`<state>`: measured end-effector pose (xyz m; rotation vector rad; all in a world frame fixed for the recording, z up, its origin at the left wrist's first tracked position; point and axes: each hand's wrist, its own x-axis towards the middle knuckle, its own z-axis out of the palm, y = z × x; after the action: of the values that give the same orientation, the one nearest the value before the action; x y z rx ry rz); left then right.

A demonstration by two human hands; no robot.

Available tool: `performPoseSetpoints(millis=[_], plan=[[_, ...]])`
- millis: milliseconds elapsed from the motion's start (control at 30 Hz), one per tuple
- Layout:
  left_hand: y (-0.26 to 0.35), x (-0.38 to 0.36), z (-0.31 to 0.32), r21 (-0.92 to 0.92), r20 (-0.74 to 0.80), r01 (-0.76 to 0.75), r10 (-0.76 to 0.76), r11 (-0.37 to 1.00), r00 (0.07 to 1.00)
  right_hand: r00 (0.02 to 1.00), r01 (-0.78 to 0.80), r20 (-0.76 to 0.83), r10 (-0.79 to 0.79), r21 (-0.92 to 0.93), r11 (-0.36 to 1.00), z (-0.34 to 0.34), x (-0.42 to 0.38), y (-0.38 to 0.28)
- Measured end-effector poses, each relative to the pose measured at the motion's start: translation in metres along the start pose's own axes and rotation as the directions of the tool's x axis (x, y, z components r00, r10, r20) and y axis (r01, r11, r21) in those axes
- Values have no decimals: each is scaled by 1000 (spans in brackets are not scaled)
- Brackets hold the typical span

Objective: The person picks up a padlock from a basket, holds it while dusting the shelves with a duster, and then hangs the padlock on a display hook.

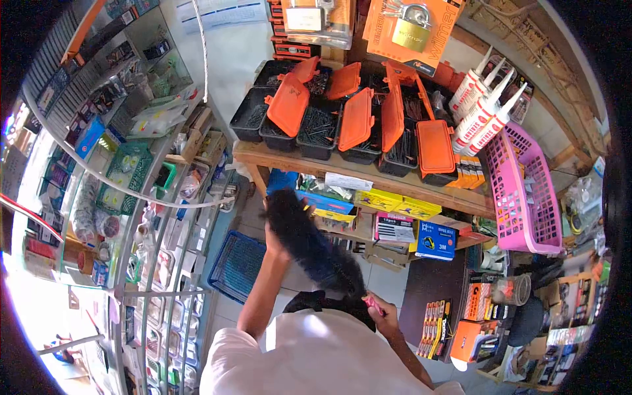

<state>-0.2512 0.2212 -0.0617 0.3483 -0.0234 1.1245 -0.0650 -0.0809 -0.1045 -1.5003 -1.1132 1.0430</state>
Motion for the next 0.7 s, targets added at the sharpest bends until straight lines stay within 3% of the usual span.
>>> performPoseSetpoints(millis=[67, 100, 133, 167, 200, 233, 267, 333, 367, 400, 467, 500, 533, 600, 633, 667, 700], plan=[[13, -1, 30, 22, -299, 202, -186, 979, 936, 999, 23, -23, -24, -56, 998, -3, 1, -2], [3, 0, -59, -561, 390, 372, -160, 740, 907, 1000, 9, -25, -10, -54, 998, -3, 2, -10], [5, -4, -49, -561, 389, 366, -154, 743, 908, 1000, -7, -28, 5, -52, 999, -3, 3, -15], [8, -9, -28, -264, -5, 230, -239, 937, 971, 1000, -6, -22, 5, -54, 999, -3, 2, -12], [8, -11, -17, 110, -396, 201, -143, 973, 907, 1000, 1, 6, -1, -60, 998, -2, 2, -7], [5, -10, -17, -4, -361, 99, -94, 995, 928, 999, 9, 32, -7, -66, 998, -2, 3, -7], [3, -9, -25, -6, -359, 96, -92, 995, 929, 999, 12, 33, -10, -70, 998, 0, 5, -6], [3, -8, -36, 5, -79, -37, 38, 999, 996, 998, -1, 59, 8, -105, 994, 6, 10, -9], [7, -10, -33, -59, -54, -10, 7, 998, 999, 982, -158, 69, 174, -191, 969, 3, 10, -17], [10, -12, -30, -60, -57, -14, 11, 998, 998, 982, -158, 74, 175, -193, 968, 5, 10, -19], [17, -6, -6, -183, -299, 11, -66, 983, 952, 999, -33, 15, 34, -94, 995, 11, 15, -22], [14, -4, -12, -105, -307, -11, -22, 994, 951, 999, -30, 14, 32, -97, 995, 11, 15, -21], [11, -4, -17, -109, -304, -9, -25, 994, 952, 997, -45, 54, 50, -90, 995, 10, 15, -19], [10, -4, -12, 122, -57, -57, 64, 991, 996, 994, -58, 91, 65, -84, 995, 10, 17, -16], [17, -4, -11, -20, -17, 22, -23, 1000, 1000, 998, -44, 41, 45, -40, 998, 12, 19, -14], [17, -4, -11, -19, -17, 23, -23, 1000, 1000, 1000, -28, -9, 28, 5, 1000, 13, 21, -14], [17, -4, -11, -151, -76, 22, -34, 988, 997, 999, -30, -11, 30, 5, 1000, 12, 20, -15]])
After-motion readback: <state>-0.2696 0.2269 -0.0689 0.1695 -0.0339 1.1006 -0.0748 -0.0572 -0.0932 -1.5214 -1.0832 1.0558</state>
